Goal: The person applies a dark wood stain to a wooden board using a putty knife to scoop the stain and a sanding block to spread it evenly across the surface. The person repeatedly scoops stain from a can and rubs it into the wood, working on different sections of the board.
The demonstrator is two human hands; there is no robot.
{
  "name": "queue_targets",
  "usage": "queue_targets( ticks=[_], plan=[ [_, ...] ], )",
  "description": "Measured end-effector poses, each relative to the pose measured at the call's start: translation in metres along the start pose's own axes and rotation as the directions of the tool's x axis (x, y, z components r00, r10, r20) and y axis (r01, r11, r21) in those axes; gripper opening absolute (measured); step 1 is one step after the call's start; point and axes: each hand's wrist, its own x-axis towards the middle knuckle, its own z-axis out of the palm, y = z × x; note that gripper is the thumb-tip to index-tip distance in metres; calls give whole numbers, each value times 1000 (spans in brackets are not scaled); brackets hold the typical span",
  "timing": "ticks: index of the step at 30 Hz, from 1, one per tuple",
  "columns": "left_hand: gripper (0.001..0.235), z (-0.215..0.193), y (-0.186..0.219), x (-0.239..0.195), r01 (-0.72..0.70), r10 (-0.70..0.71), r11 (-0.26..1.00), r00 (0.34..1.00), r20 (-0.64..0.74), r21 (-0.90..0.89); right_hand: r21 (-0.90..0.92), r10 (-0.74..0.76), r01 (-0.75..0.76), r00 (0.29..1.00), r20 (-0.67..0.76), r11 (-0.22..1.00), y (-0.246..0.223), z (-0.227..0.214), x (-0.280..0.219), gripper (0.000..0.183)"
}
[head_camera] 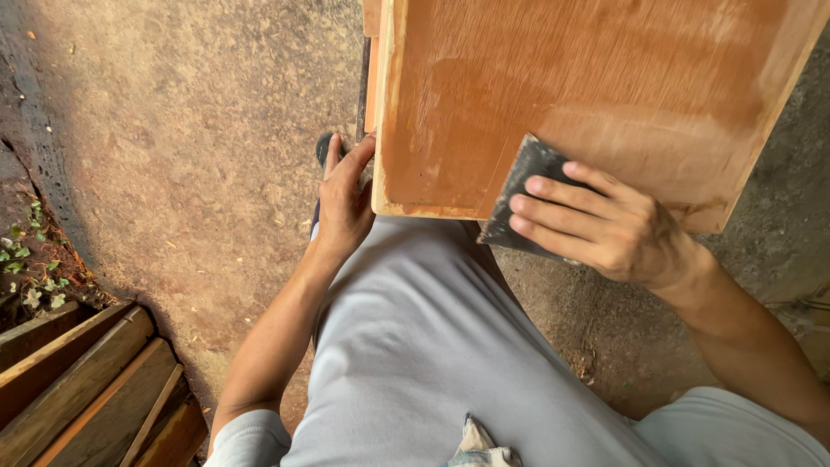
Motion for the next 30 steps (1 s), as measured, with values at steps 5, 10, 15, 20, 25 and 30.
queue_targets(
  ticks=[5, 10, 15, 20, 25, 30],
  plan=[
    [56, -4, 3, 3, -10, 10, 1000, 1000, 18, 3, -24, 30, -27, 992, 126, 999, -8, -33, -11, 23],
    [58, -9, 6, 3, -4, 3, 1000, 998, 66, 20, -155, -94, 96, 995, 18, 983, -1, -47, 35, 25],
    [49, -7, 10, 3, 60, -59, 998, 997, 53, -28, -125, -204, 199, 979, -24, 972, 15, -35, 102, 25],
    [49, -7, 11, 5, 52, -50, 997, 998, 38, -62, -96, -120, 130, 988, 99, 987, 7, -47, 87, 22],
    [52, -7, 9, 7, 79, -73, 994, 995, 70, -79, -11, 19, -18, 988, 151, 1000, -3, -48, 30, 22],
    [50, -8, 3, 4, 33, -30, 999, 997, 75, -42, -42, 192, -187, 964, 186, 981, -27, -54, -14, 26]
  ],
)
